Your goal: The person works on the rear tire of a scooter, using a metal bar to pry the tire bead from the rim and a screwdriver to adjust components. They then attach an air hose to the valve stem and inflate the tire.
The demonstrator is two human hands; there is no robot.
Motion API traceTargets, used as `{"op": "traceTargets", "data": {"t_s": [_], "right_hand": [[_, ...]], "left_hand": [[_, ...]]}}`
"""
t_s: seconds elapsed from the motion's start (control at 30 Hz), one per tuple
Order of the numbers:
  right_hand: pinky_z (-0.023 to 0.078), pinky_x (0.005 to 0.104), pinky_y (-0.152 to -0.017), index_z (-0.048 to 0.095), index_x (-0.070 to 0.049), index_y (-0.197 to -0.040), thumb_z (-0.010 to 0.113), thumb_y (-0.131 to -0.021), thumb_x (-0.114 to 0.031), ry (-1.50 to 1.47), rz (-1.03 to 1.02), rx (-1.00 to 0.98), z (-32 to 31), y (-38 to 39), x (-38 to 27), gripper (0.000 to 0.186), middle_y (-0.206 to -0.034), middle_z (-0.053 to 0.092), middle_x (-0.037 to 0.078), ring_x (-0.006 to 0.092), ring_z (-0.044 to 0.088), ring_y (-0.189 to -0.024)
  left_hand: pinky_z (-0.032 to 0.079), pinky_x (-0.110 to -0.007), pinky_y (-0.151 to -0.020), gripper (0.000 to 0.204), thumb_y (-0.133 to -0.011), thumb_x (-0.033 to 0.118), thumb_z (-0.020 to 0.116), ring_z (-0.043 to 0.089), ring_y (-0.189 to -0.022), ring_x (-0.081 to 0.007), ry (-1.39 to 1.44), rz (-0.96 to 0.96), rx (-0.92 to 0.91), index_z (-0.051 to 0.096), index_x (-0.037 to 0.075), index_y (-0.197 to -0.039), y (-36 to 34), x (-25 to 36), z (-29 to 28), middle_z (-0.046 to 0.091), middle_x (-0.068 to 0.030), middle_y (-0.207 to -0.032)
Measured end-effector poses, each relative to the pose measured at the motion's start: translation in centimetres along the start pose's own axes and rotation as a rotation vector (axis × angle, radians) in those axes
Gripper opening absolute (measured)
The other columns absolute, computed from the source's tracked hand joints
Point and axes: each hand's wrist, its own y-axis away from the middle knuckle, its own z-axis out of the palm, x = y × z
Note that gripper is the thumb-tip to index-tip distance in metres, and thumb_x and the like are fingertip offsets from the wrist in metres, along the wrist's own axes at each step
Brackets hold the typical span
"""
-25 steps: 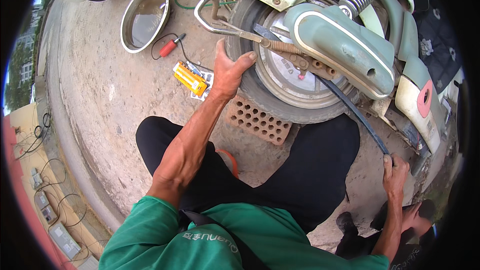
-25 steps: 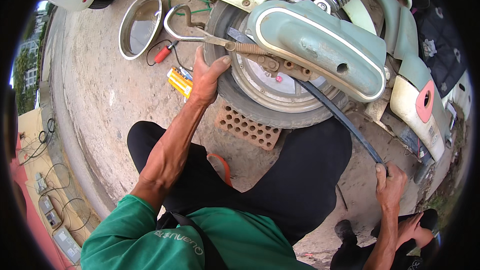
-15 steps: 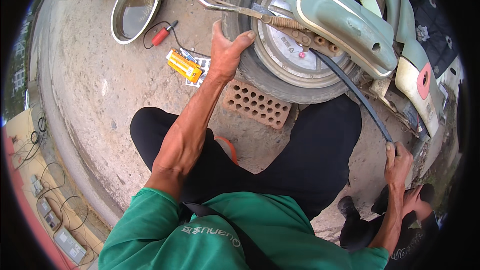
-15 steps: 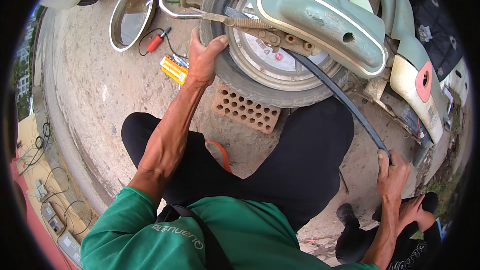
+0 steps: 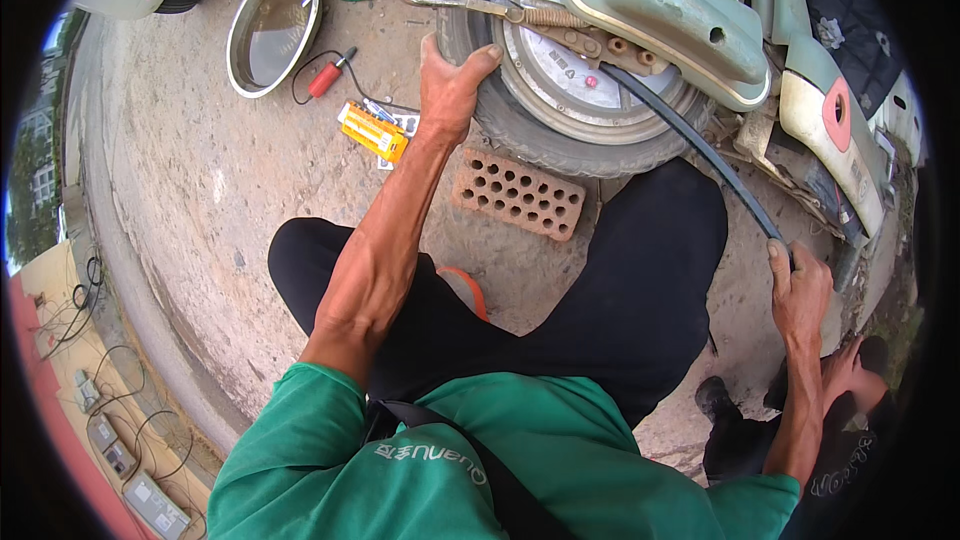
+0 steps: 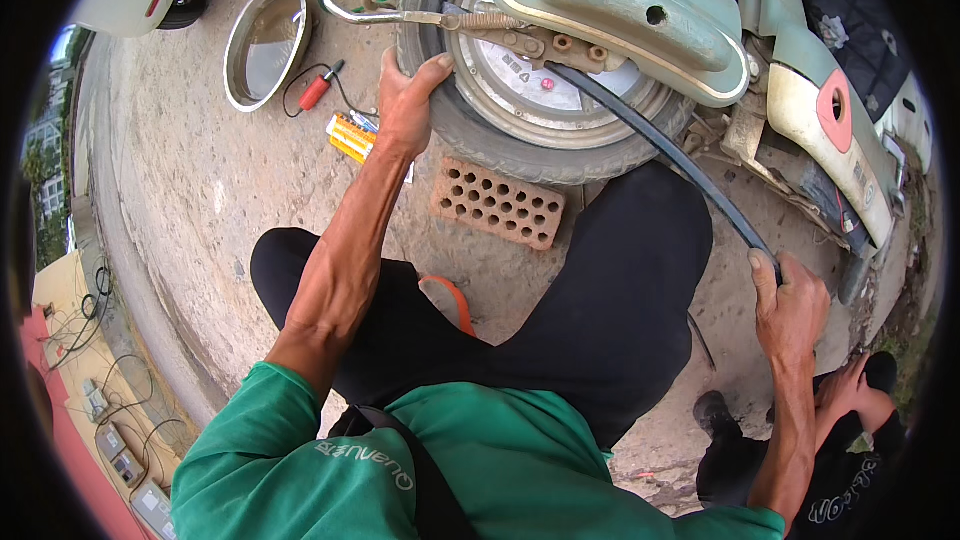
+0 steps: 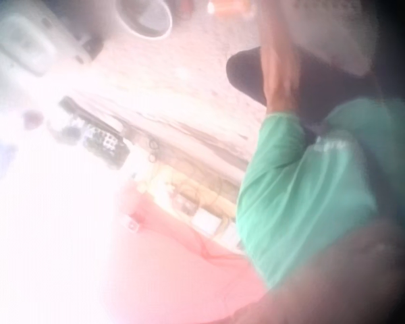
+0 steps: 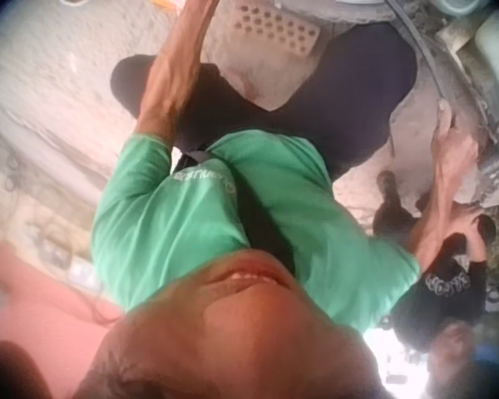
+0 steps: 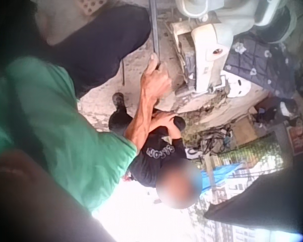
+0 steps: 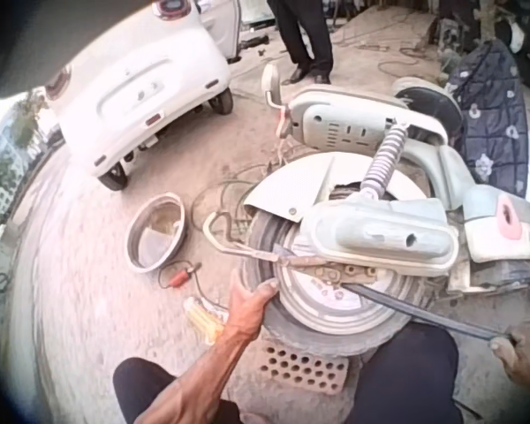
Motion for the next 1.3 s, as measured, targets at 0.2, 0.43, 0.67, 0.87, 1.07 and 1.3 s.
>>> {"op": "traceTargets", "data": {"t_s": [0.2,0.43,0.67,0.87,1.07,1.3], "right_hand": [[0.039,0.0538,-0.059,0.055,0.006,-0.076,0.068,-0.107,-0.049,-0.032,0.039,-0.113,-3.0,0.5,-1.2,0.065,-0.066,0.048,0.029,0.0490,0.043,-0.062],[0.042,0.0542,-0.062,0.056,0.006,-0.086,0.057,-0.114,-0.039,-0.093,0.057,-0.360,-8.3,2.1,-7.0,0.054,-0.066,0.049,0.029,0.0472,0.046,-0.060],[0.045,0.0590,-0.063,0.060,0.006,-0.088,0.057,-0.114,-0.038,0.022,0.010,-0.296,-7.1,2.4,-6.3,0.051,-0.069,0.057,0.033,0.0572,0.059,-0.068],[0.047,0.0594,-0.062,0.059,0.004,-0.087,0.057,-0.114,-0.035,0.018,0.056,-0.357,-7.1,6.1,-9.5,0.048,-0.067,0.058,0.033,0.0581,0.062,-0.069],[0.048,0.0588,-0.060,0.059,0.003,-0.086,0.057,-0.114,-0.036,0.148,-0.001,-0.350,-11.7,6.3,-13.1,0.048,-0.066,0.061,0.030,0.0558,0.064,-0.066],[0.046,0.0572,-0.067,0.057,0.006,-0.090,0.059,-0.112,-0.029,0.159,-0.037,-0.569,-17.9,6.4,-19.8,0.041,-0.071,0.058,0.033,0.0560,0.059,-0.070]], "left_hand": [[0.060,-0.039,-0.095,0.080,-0.083,0.023,0.090,0.069,-0.111,-0.0250,0.114,-0.050,-0.016,0.046,-0.007,-0.142,-0.3,-0.6,0.7,0.066,-0.0208,-0.129],[0.062,-0.040,-0.096,0.084,-0.083,0.021,0.090,0.071,-0.111,-0.0263,0.253,-0.110,-0.099,0.044,-0.008,-0.146,-0.5,-1.1,-0.4,0.066,-0.0211,-0.131],[0.061,-0.040,-0.097,0.087,-0.082,0.025,0.091,0.071,-0.110,-0.0275,0.239,-0.091,-0.125,0.044,-0.009,-0.147,-1.1,-1.3,-0.5,0.066,-0.0219,-0.129],[0.060,-0.041,-0.098,0.089,-0.080,0.028,0.092,0.070,-0.114,-0.0291,0.183,-0.067,-0.086,0.045,-0.010,-0.146,-1.1,-2.4,-0.1,0.066,-0.0230,-0.131],[0.059,-0.040,-0.100,0.085,-0.080,0.025,0.091,0.071,-0.113,-0.0287,0.228,-0.049,-0.137,0.048,-0.010,-0.144,-0.3,0.0,-0.6,0.068,-0.0228,-0.130],[0.060,-0.039,-0.099,0.081,-0.082,0.023,0.090,0.071,-0.112,-0.0256,0.200,-0.055,-0.082,0.048,-0.009,-0.144,-0.6,-0.8,-0.5,0.068,-0.0201,-0.129]]}}
